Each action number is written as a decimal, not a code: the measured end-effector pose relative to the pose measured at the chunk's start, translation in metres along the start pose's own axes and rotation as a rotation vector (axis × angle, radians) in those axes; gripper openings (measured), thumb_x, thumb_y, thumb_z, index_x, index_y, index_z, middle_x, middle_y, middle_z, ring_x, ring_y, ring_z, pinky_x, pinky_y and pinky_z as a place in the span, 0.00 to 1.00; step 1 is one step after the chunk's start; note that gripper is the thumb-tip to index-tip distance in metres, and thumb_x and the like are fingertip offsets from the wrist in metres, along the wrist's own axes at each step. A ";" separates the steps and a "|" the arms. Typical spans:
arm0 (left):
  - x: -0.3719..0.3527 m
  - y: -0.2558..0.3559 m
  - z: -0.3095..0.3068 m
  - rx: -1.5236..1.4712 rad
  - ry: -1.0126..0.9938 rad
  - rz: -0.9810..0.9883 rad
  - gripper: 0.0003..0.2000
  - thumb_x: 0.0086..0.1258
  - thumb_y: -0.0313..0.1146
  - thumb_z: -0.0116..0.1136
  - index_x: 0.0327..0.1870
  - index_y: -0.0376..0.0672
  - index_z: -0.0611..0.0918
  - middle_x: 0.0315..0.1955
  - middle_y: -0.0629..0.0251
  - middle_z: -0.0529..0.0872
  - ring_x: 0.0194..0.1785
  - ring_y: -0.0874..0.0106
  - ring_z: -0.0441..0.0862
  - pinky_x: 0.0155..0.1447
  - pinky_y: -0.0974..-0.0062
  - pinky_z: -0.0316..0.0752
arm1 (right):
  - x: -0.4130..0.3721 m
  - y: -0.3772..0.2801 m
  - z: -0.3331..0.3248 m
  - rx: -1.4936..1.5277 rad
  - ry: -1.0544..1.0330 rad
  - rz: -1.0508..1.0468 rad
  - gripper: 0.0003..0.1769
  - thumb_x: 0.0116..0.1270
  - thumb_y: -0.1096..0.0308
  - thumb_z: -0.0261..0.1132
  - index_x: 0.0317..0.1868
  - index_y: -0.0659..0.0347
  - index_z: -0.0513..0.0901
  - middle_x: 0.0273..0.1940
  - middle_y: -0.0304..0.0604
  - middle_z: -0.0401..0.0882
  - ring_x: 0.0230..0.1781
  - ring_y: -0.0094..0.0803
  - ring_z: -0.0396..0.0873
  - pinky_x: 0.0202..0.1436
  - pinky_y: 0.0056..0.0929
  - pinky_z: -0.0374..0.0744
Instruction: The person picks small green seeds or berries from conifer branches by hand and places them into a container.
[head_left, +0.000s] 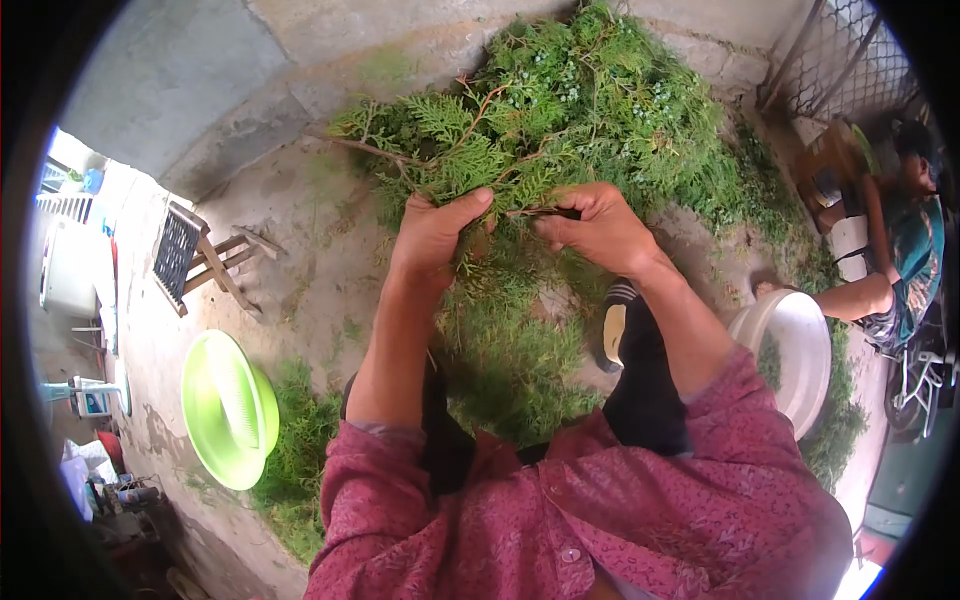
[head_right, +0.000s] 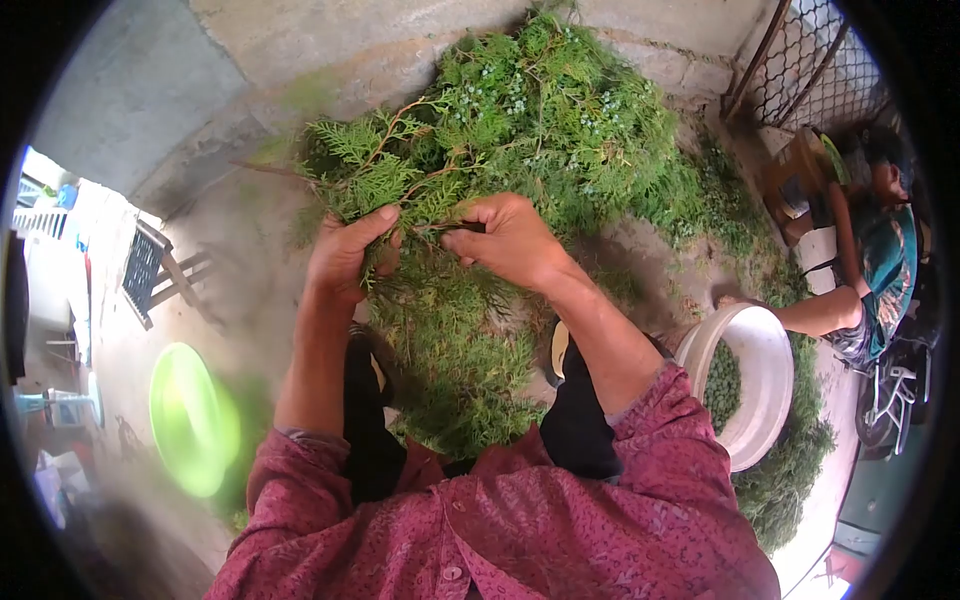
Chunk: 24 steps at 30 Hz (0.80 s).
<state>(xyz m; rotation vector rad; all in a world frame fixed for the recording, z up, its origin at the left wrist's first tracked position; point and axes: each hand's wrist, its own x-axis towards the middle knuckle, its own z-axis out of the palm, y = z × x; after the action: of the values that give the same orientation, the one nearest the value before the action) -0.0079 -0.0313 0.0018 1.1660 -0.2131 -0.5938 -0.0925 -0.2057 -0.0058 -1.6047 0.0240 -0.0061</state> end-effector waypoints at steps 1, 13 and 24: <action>-0.001 -0.002 0.001 0.000 -0.002 0.000 0.07 0.58 0.26 0.58 0.37 0.41 0.76 0.20 0.67 0.77 0.18 0.77 0.72 0.16 0.81 0.62 | 0.001 0.002 0.000 -0.052 0.016 0.033 0.07 0.59 0.72 0.62 0.38 0.64 0.81 0.24 0.35 0.77 0.22 0.18 0.71 0.26 0.20 0.72; -0.011 0.027 -0.029 -0.076 0.112 0.054 0.08 0.62 0.31 0.56 0.23 0.40 0.73 0.13 0.68 0.70 0.11 0.77 0.60 0.17 0.79 0.58 | 0.011 -0.002 -0.025 0.351 0.066 0.320 0.11 0.61 0.74 0.56 0.44 0.67 0.74 0.26 0.38 0.77 0.23 0.20 0.76 0.20 0.15 0.72; -0.015 0.027 -0.035 -0.184 0.006 -0.003 0.09 0.63 0.31 0.53 0.22 0.42 0.72 0.12 0.69 0.68 0.10 0.79 0.57 0.17 0.78 0.56 | 0.021 0.007 -0.019 0.740 -0.003 0.298 0.20 0.64 0.57 0.57 0.49 0.65 0.71 0.41 0.44 0.72 0.32 0.27 0.74 0.29 0.19 0.77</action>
<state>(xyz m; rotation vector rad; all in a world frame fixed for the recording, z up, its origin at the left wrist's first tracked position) 0.0041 0.0117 0.0144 0.9902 -0.1487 -0.5997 -0.0717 -0.2249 -0.0121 -0.8502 0.2321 0.1978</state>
